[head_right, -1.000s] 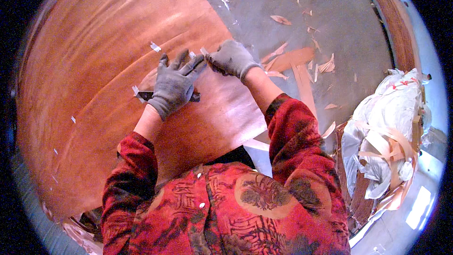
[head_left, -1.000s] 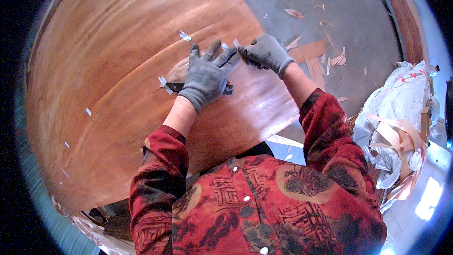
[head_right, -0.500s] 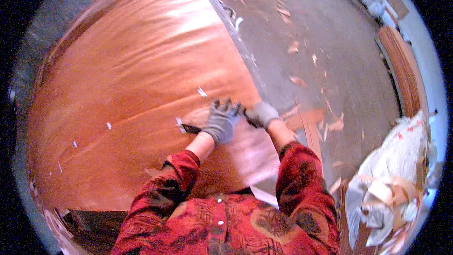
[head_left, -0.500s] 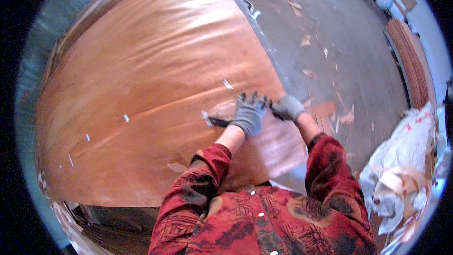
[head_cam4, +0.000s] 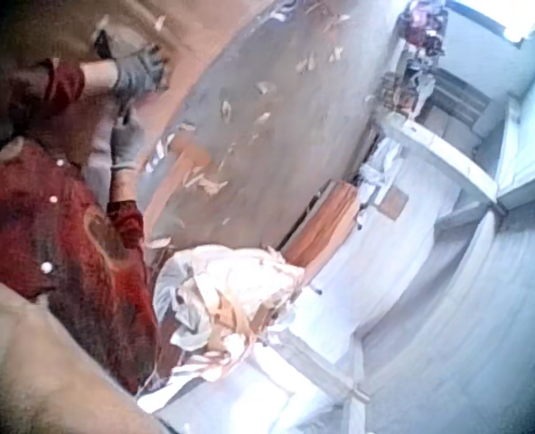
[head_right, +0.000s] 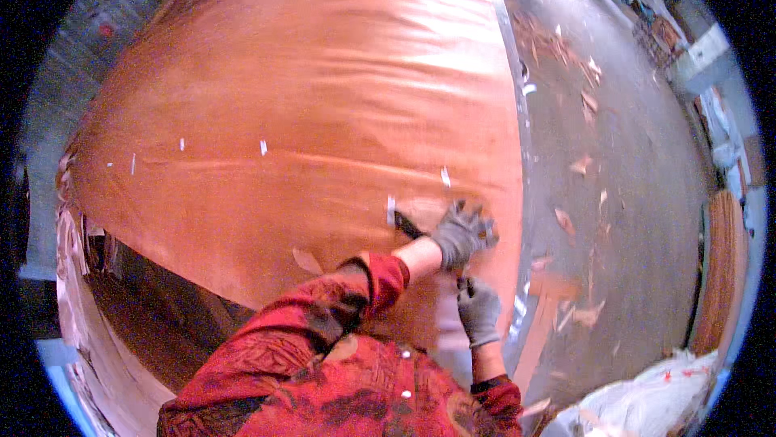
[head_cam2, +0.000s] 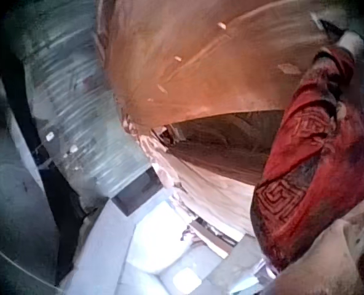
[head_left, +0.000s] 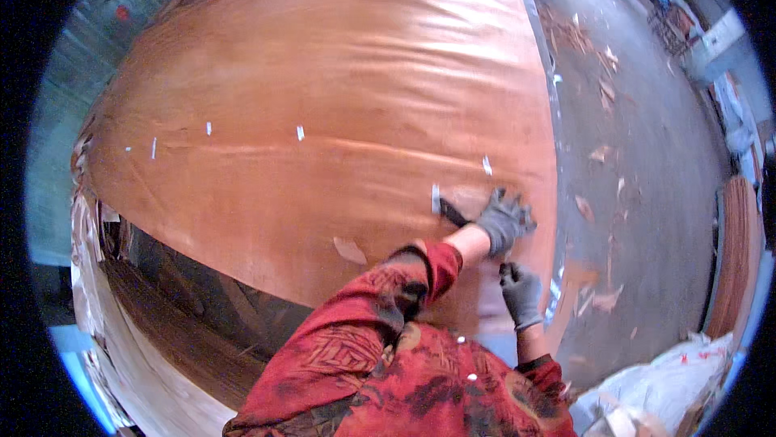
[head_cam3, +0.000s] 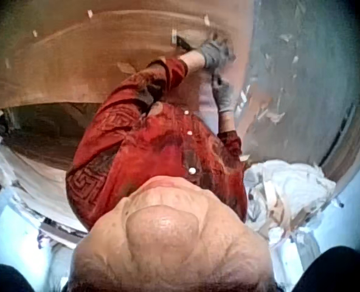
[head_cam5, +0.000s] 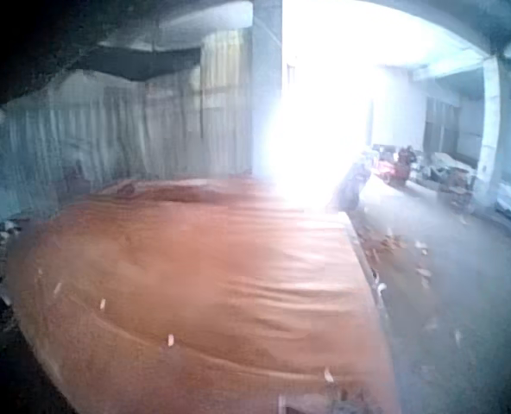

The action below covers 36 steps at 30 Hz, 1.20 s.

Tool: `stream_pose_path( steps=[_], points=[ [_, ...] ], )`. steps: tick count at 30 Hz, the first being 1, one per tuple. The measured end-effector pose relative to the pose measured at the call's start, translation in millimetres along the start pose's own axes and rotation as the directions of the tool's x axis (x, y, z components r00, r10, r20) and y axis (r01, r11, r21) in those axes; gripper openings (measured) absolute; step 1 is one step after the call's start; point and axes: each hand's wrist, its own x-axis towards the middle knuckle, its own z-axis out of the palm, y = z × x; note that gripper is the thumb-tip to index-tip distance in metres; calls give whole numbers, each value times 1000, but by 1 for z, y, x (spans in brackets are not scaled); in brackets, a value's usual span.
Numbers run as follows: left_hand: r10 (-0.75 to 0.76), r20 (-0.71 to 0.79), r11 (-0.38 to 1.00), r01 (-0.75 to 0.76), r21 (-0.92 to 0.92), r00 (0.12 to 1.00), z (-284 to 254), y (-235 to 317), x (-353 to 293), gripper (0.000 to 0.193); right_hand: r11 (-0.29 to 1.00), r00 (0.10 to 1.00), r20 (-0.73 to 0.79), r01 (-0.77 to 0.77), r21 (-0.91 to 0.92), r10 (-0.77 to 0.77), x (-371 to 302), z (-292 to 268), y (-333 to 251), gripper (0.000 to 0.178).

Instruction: The person applies thin wood veneer sheets to a large curved wooden surface. They smooth the veneer, use a utility knife to trim edges, and secure the sheets with small white clips. The person repeatedly lifts and adjusts the veneer to ensure proper adhesion and alignment.

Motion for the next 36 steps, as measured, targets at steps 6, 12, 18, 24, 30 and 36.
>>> stream_pose_path(
  steps=[6,12,18,24,30,36],
  points=[
    [80,254,996,-88,19,964,-34,-9,1,65,619,913,145,-370,693,382,-35,-28,8,20],
    [-57,-348,997,69,20,936,27,-38,-19,81,509,880,144,-387,769,452,-45,-24,18,22],
    [-70,-364,988,15,-152,929,-10,-24,-25,62,610,918,-3,-261,748,397,-73,-19,24,23],
    [-135,10,976,135,-171,991,-13,-25,-7,80,485,935,131,-286,826,329,-90,-23,52,25],
    [-228,-26,939,213,-272,973,-3,-39,-10,80,548,950,87,-247,799,301,-75,-38,-18,26],
    [-105,-129,987,87,-136,986,-22,-41,-39,70,829,993,13,-105,550,117,-82,-32,-21,27]
  ],
)
